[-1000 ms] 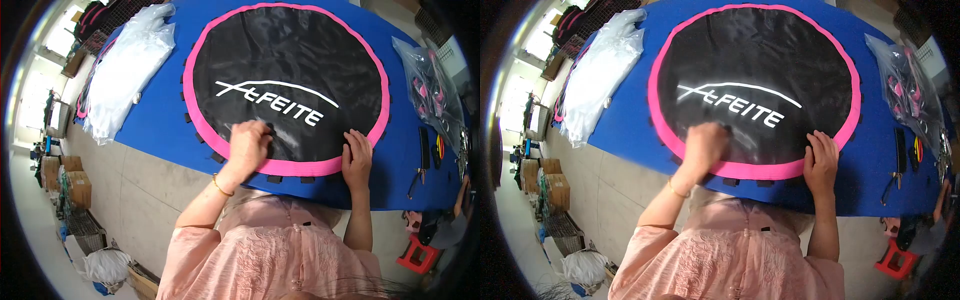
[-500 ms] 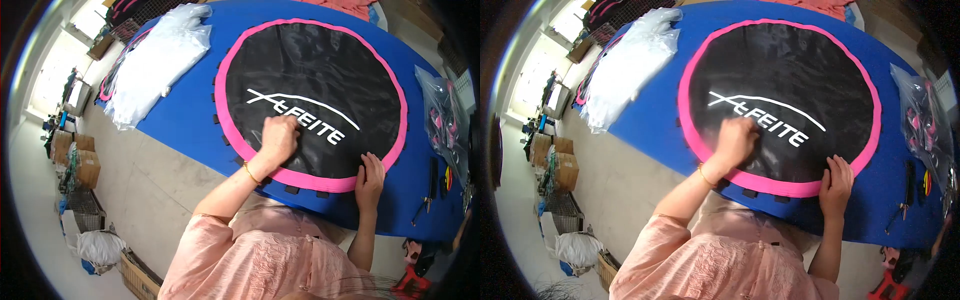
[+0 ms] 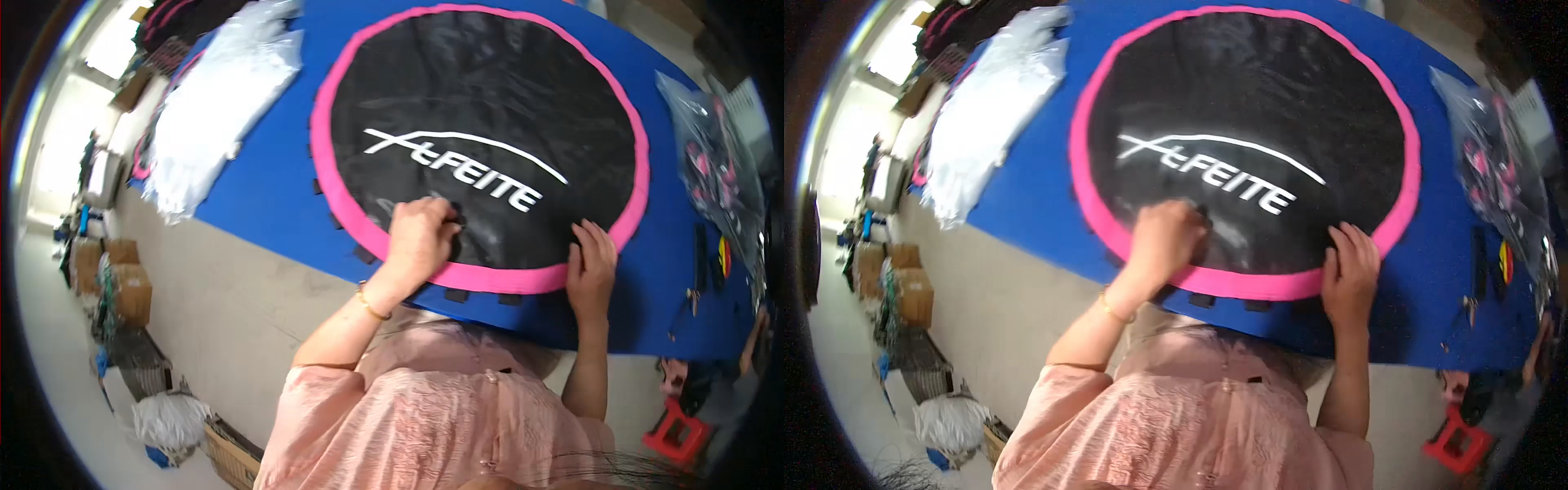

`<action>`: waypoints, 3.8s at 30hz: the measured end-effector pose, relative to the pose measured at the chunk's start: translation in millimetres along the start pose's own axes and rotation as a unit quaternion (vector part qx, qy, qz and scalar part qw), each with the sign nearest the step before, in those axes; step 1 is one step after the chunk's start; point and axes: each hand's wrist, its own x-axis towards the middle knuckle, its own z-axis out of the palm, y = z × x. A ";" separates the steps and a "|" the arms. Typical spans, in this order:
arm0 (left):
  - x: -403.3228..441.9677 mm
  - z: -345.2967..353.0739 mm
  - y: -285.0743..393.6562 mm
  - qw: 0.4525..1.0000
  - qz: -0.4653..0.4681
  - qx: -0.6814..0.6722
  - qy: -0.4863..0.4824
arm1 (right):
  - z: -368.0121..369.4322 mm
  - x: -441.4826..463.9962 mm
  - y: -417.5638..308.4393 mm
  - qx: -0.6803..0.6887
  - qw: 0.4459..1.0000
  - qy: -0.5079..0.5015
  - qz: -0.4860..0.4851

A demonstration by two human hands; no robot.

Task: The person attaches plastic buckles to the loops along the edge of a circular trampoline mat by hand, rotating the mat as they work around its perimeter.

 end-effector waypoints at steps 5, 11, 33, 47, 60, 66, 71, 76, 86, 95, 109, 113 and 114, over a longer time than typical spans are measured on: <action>-14.9 14.5 27.0 0.997 0.067 -0.026 -0.033 | 0.3 -2.0 -0.8 -0.021 1.000 0.009 0.003; -16.3 16.6 45.9 0.992 0.108 -0.053 -0.028 | 1.8 -2.8 -2.8 -0.008 1.000 0.020 -0.003; 2.7 15.6 44.3 0.997 0.070 -0.006 0.013 | 0.1 -1.9 -3.1 -0.008 1.000 0.030 -0.006; 29.4 -11.0 -6.4 0.998 -0.040 0.018 0.041 | 0.8 -3.5 -2.4 -0.001 1.000 0.029 0.002; -17.9 -32.3 1.5 0.998 0.013 0.053 0.029 | 1.3 -2.8 -1.4 -0.002 1.000 0.029 -0.007; -17.2 -34.5 1.8 1.000 -0.003 0.009 0.022 | 1.3 -2.5 -1.8 -0.003 1.000 0.024 -0.006; -26.6 -15.6 27.6 0.999 0.035 -0.019 -0.018 | 0.4 -2.6 -2.6 -0.013 1.000 0.017 -0.005; -24.4 -26.0 6.4 0.999 0.026 0.031 0.020 | 1.5 -3.3 -2.1 -0.010 1.000 0.015 0.000; -0.9 -64.5 -55.3 0.982 -0.068 0.149 0.095 | 2.5 -5.3 -2.5 -0.030 0.999 0.013 0.005; -14.5 -56.2 -33.9 0.994 -0.064 0.050 0.074 | 2.9 -4.9 -1.7 -0.014 1.000 0.006 0.011; -10.6 -3.1 28.6 0.998 0.056 -0.036 -0.008 | 1.0 -2.2 -3.3 -0.009 1.000 0.023 -0.001; -10.5 19.3 62.2 0.989 0.124 -0.055 -0.063 | 2.0 -2.1 -3.1 -0.009 0.999 0.035 -0.006; -8.5 21.0 68.2 0.986 0.140 -0.063 -0.067 | 2.8 -1.9 -2.6 -0.011 0.999 0.037 -0.004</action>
